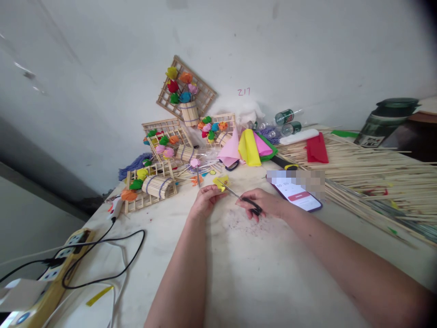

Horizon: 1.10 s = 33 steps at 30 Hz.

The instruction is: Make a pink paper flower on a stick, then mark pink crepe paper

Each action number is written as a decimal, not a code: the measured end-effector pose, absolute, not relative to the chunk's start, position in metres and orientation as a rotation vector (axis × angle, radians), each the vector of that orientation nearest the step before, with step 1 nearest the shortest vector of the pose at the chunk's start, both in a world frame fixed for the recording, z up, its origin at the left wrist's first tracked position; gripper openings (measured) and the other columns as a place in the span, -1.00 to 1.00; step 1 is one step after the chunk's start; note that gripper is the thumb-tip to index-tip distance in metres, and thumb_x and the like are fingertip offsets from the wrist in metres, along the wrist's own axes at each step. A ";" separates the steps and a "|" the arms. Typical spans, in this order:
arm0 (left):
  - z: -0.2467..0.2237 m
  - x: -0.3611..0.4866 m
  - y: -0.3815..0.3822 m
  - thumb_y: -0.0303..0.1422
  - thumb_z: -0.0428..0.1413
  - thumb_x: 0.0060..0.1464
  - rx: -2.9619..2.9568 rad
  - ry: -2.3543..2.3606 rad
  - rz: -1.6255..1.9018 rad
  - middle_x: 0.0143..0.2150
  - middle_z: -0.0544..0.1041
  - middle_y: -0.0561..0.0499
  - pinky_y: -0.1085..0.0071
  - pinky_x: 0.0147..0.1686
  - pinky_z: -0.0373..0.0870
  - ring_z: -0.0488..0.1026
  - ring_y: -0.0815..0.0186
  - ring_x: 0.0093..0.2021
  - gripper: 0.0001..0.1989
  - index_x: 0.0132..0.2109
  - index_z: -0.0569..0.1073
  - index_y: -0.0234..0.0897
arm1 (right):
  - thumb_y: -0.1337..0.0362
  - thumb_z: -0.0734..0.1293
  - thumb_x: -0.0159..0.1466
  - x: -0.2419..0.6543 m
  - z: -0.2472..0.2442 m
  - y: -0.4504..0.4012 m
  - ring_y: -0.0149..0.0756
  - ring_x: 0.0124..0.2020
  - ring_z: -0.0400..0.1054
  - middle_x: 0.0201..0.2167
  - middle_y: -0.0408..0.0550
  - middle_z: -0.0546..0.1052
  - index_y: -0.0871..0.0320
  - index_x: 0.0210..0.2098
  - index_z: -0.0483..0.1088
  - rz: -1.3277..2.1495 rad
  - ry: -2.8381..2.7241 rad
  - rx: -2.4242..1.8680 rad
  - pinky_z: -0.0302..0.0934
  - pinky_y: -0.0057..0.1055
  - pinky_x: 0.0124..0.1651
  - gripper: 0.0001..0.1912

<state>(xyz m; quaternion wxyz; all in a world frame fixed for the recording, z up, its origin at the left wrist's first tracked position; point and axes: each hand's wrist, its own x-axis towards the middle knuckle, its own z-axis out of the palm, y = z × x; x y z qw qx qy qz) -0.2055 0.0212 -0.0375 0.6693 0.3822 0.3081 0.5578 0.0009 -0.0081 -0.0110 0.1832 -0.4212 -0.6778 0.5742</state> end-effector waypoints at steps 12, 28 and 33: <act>-0.037 -0.205 0.022 -0.51 0.24 -0.35 0.866 0.697 1.238 -0.45 0.52 -0.03 0.26 -0.22 0.37 0.48 0.20 -0.32 -0.87 -0.51 0.46 -0.39 | 0.02 0.24 0.10 -0.002 -0.007 -0.012 -0.54 -0.72 0.22 -0.61 -0.13 0.42 0.24 -0.29 0.34 1.542 -1.956 -1.244 -0.13 -0.63 -0.75 -0.61; -0.037 -0.205 0.021 -0.47 0.26 -0.30 0.901 0.711 1.233 -0.44 0.51 -0.01 0.29 -0.22 0.38 0.48 0.25 -0.34 -0.86 -0.48 0.47 -0.40 | 0.09 0.30 0.05 -0.012 -0.012 -0.011 -0.53 -0.73 0.19 -0.70 -0.21 0.35 0.24 -0.41 0.34 1.496 -1.882 -1.187 0.12 -0.57 -0.70 -0.70; -0.035 -0.206 0.020 -0.42 0.26 -0.25 0.927 0.754 1.180 -0.44 0.52 -0.04 0.37 -0.32 0.41 0.49 0.24 -0.34 -0.83 -0.44 0.44 -0.38 | 0.02 0.25 0.09 -0.005 -0.014 -0.010 -0.52 -0.71 0.25 -0.62 -0.14 0.43 0.22 -0.39 0.32 1.599 -1.838 -1.190 -0.09 -0.62 -0.76 -0.65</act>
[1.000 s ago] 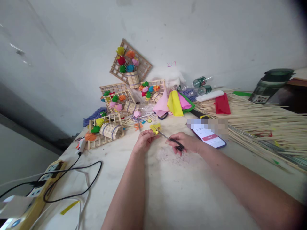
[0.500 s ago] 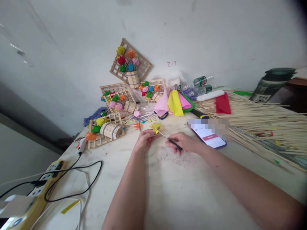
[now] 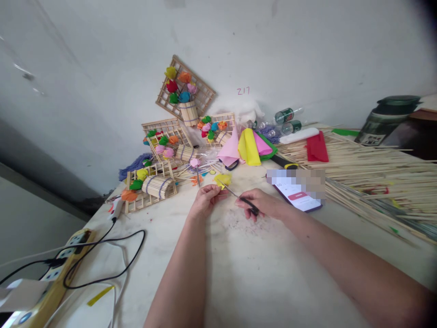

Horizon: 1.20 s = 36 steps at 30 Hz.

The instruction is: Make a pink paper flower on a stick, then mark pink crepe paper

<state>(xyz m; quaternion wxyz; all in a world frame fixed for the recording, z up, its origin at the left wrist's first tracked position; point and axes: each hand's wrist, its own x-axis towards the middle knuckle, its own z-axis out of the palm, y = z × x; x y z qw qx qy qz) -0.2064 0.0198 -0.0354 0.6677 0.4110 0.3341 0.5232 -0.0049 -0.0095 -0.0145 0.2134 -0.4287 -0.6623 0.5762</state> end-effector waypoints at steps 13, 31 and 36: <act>-0.028 -0.212 0.021 -0.37 0.22 -0.22 0.938 0.899 1.058 -0.68 0.39 0.09 0.63 -0.84 0.02 0.16 0.56 -0.80 -0.81 -0.48 0.36 -0.36 | -0.02 0.26 0.07 0.008 -0.010 -0.004 -0.49 -0.74 0.25 -0.66 -0.11 0.45 0.29 -0.23 0.33 1.840 -1.723 -1.129 -0.13 -0.59 -0.78 -0.51; -0.025 -0.214 0.020 -0.48 0.19 -0.19 0.939 0.889 0.890 -0.66 0.40 0.05 0.64 -0.77 0.14 0.25 0.53 -0.74 -0.88 -0.46 0.37 -0.40 | 0.01 0.26 0.08 0.000 -0.016 -0.006 -0.51 -0.75 0.24 -0.67 -0.14 0.43 0.29 -0.23 0.33 1.887 -1.671 -1.085 -0.14 -0.62 -0.79 -0.55; -0.026 -0.214 0.020 -0.52 0.12 -0.12 0.911 0.910 0.895 -0.64 0.42 0.02 0.63 -0.76 0.19 0.29 0.51 -0.72 -0.94 -0.44 0.35 -0.41 | 0.00 0.27 0.07 -0.003 -0.016 -0.007 -0.53 -0.76 0.22 -0.67 -0.16 0.42 0.27 -0.32 0.34 1.818 -1.709 -1.119 -0.15 -0.63 -0.80 -0.58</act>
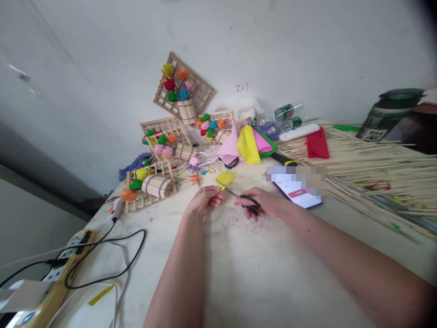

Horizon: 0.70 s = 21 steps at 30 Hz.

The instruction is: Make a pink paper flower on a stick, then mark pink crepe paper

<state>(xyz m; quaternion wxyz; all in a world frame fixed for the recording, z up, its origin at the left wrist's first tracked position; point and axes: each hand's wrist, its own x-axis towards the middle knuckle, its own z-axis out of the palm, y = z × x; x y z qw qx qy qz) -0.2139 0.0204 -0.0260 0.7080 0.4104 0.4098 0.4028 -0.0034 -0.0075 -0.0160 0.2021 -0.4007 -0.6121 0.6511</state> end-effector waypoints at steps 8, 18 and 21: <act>-0.026 -0.213 0.020 -0.54 0.07 -0.05 0.876 0.925 0.897 -0.63 0.43 0.00 0.63 -0.74 0.23 0.31 0.49 -0.71 -0.96 -0.43 0.35 -0.41 | -0.01 0.26 0.08 -0.007 -0.019 -0.009 -0.58 -0.78 0.18 -0.67 -0.18 0.41 0.24 -0.42 0.31 1.732 -1.747 -1.146 -0.19 -0.63 -0.79 -0.62; -0.027 -0.213 0.022 -0.51 0.02 0.02 0.846 0.898 0.891 -0.56 0.49 -0.08 0.58 -0.65 0.35 0.41 0.42 -0.63 -0.94 -0.36 0.37 -0.43 | 0.07 0.28 0.07 -0.012 -0.022 -0.009 -0.54 -0.73 0.16 -0.72 -0.22 0.31 0.23 -0.53 0.28 1.601 -1.719 -1.093 0.08 -0.58 -0.69 -0.69; -0.029 -0.215 0.022 -0.51 0.02 0.02 0.857 0.868 0.894 -0.52 0.50 -0.11 0.56 -0.60 0.38 0.44 0.40 -0.59 -0.95 -0.35 0.37 -0.43 | 0.11 0.28 0.07 -0.013 -0.023 -0.009 -0.54 -0.73 0.16 -0.72 -0.22 0.30 0.22 -0.54 0.28 1.551 -1.746 -1.129 0.07 -0.58 -0.71 -0.72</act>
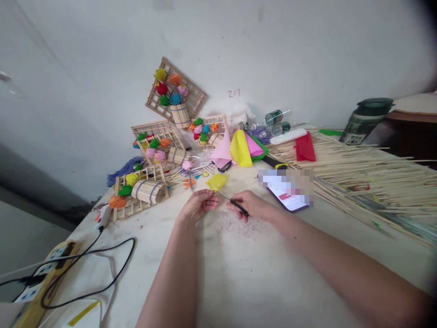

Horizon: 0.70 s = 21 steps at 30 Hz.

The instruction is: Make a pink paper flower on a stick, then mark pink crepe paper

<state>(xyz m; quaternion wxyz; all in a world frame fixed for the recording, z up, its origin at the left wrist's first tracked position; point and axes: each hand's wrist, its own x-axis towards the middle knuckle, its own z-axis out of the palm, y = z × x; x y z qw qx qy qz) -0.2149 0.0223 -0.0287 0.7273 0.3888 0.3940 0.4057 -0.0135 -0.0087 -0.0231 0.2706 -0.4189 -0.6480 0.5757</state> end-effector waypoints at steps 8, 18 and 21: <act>-0.028 -0.214 0.022 -0.55 0.02 0.02 0.856 0.887 0.895 -0.49 0.51 -0.11 0.55 -0.54 0.41 0.46 0.40 -0.55 -0.96 -0.36 0.36 -0.43 | 0.12 0.31 0.01 -0.018 -0.031 -0.006 -0.54 -0.72 0.16 -0.70 -0.24 0.26 0.23 -0.52 0.32 1.479 -1.710 -1.177 0.07 -0.61 -0.75 -0.74; -0.024 -0.208 0.022 -0.55 0.03 0.01 0.836 1.005 0.922 -0.51 0.50 -0.09 0.58 -0.57 0.39 0.43 0.43 -0.59 -0.97 -0.38 0.35 -0.42 | 0.13 0.31 0.02 -0.021 -0.031 -0.008 -0.53 -0.72 0.17 -0.69 -0.24 0.27 0.21 -0.51 0.34 1.449 -1.677 -1.214 0.10 -0.59 -0.75 -0.76; -0.024 -0.206 0.022 -0.55 0.04 0.00 0.837 1.004 0.937 -0.51 0.50 -0.08 0.60 -0.57 0.38 0.43 0.44 -0.59 -0.96 -0.40 0.35 -0.42 | 0.14 0.31 0.02 -0.021 -0.033 -0.007 -0.51 -0.70 0.18 -0.70 -0.24 0.26 0.21 -0.50 0.34 1.463 -1.666 -1.211 0.13 -0.58 -0.75 -0.78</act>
